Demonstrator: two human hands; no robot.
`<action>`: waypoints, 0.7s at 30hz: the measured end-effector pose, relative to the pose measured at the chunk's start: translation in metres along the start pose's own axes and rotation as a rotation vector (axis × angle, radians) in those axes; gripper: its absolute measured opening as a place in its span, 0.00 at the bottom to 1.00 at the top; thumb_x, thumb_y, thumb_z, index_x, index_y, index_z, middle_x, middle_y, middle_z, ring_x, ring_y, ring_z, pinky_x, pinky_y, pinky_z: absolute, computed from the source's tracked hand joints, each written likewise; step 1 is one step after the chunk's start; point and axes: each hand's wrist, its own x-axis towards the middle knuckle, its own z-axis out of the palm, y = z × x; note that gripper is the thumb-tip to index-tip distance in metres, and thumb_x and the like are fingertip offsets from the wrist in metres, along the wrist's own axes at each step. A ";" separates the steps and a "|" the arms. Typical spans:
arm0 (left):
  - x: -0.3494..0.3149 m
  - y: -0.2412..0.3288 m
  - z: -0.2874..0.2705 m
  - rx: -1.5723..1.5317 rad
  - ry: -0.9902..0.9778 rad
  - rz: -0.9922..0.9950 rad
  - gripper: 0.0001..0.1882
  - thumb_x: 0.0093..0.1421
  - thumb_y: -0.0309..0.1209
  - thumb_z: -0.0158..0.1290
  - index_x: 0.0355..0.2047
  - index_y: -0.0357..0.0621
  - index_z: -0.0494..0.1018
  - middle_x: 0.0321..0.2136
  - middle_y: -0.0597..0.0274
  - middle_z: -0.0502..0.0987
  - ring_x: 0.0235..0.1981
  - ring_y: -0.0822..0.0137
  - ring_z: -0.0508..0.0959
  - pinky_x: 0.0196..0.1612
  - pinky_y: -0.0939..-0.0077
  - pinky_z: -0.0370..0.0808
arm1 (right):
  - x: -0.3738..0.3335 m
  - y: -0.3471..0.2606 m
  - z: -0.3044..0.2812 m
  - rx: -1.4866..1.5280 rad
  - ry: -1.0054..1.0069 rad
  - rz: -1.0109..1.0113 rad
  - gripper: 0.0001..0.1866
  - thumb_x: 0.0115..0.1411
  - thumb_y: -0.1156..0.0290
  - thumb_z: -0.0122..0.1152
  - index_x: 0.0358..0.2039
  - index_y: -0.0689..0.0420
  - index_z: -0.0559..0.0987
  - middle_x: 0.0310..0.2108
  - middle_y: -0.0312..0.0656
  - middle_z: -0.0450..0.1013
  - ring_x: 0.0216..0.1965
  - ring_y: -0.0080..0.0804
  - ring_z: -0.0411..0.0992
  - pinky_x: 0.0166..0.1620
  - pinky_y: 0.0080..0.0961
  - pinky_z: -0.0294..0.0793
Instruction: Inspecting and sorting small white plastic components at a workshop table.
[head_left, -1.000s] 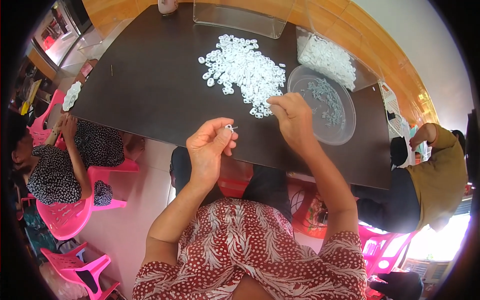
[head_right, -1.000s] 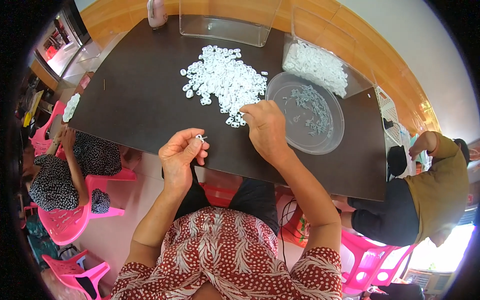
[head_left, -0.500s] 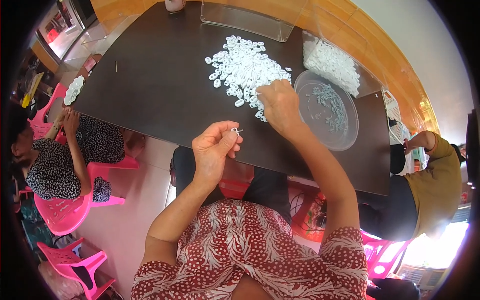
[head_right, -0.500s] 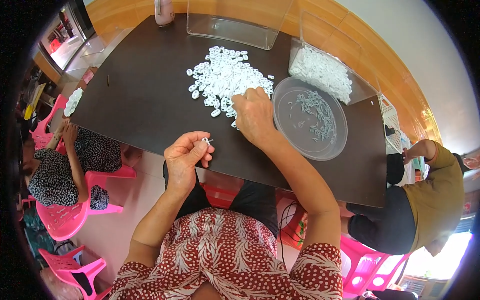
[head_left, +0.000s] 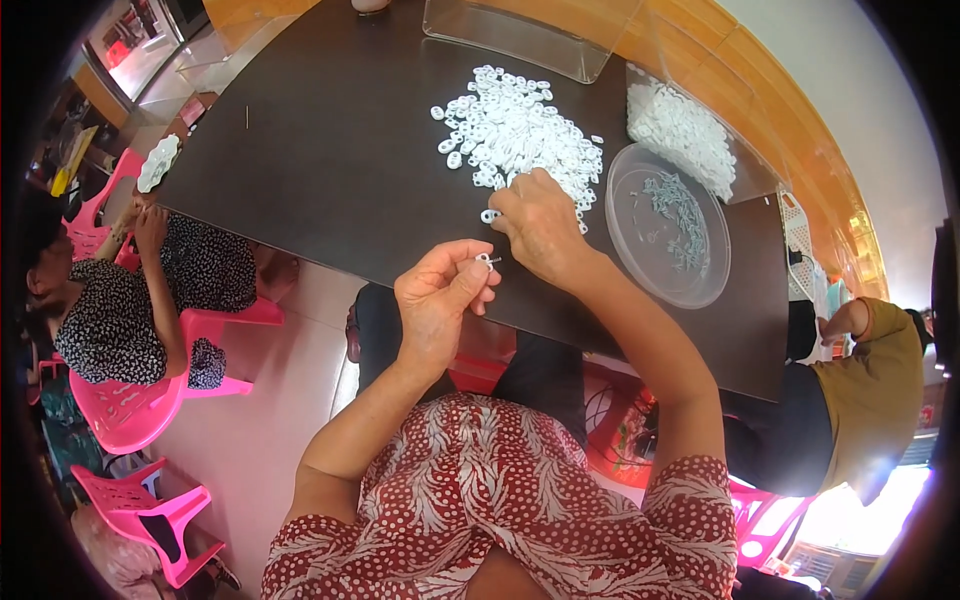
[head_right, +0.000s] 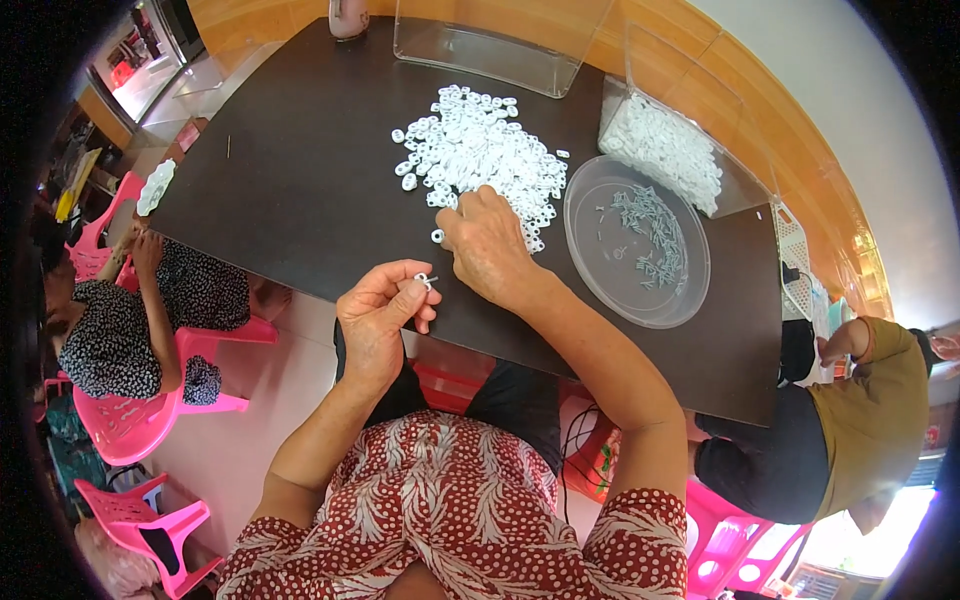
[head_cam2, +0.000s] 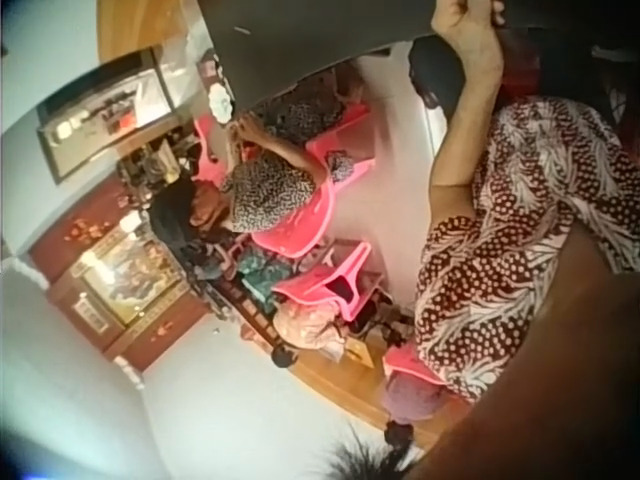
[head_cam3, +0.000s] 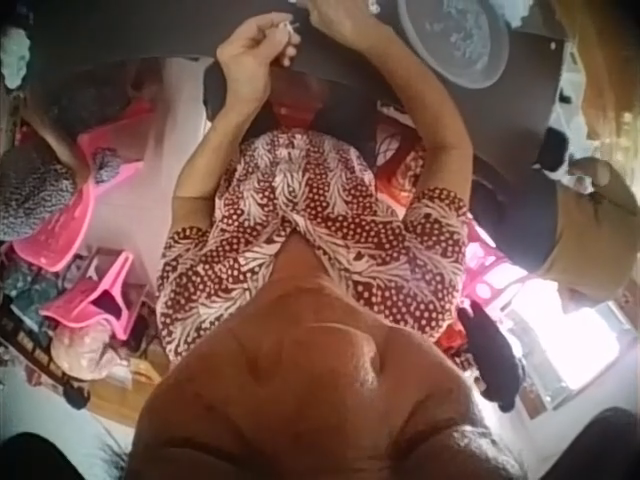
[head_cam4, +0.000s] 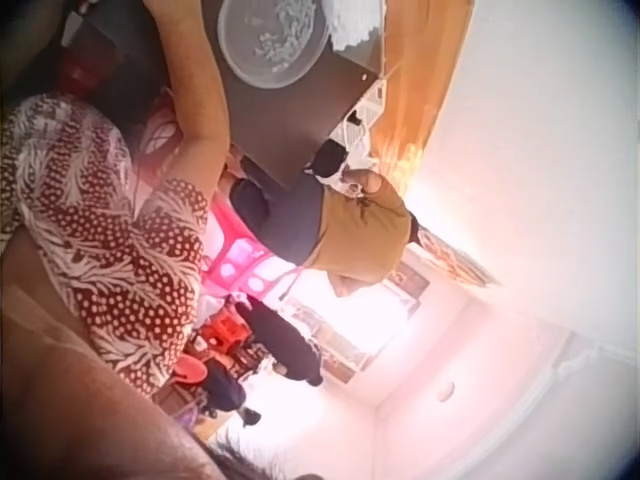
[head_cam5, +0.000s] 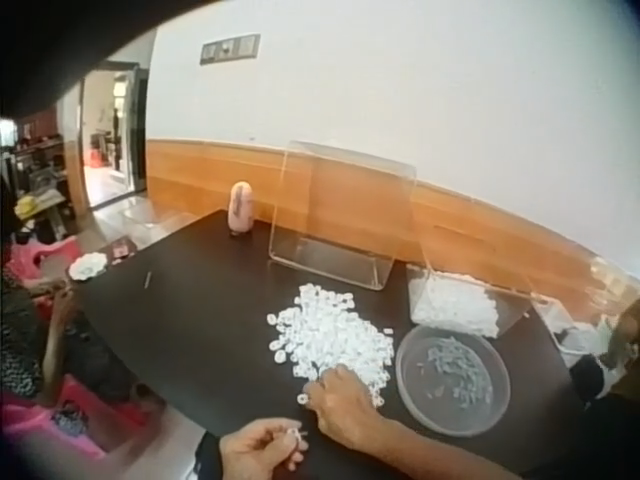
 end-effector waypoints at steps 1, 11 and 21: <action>0.000 0.000 0.000 0.002 0.002 -0.001 0.09 0.59 0.24 0.51 0.39 0.33 0.73 0.26 0.58 0.77 0.22 0.76 0.74 0.24 0.85 0.71 | 0.000 -0.001 0.000 0.012 0.004 0.006 0.07 0.43 0.76 0.64 0.24 0.59 0.75 0.24 0.44 0.66 0.31 0.42 0.64 0.33 0.36 0.65; 0.000 0.008 0.001 -0.003 0.051 0.020 0.09 0.58 0.24 0.51 0.39 0.32 0.73 0.25 0.57 0.77 0.21 0.75 0.74 0.23 0.84 0.70 | -0.016 -0.019 -0.027 0.606 -0.096 0.479 0.08 0.46 0.76 0.64 0.24 0.60 0.72 0.22 0.41 0.69 0.24 0.33 0.69 0.29 0.29 0.66; 0.004 0.015 0.008 0.042 -0.011 0.041 0.08 0.58 0.23 0.51 0.38 0.31 0.73 0.25 0.57 0.77 0.21 0.75 0.74 0.23 0.85 0.71 | -0.023 -0.034 -0.041 0.577 -0.043 0.321 0.07 0.49 0.77 0.62 0.29 0.60 0.74 0.21 0.37 0.69 0.21 0.23 0.67 0.27 0.21 0.66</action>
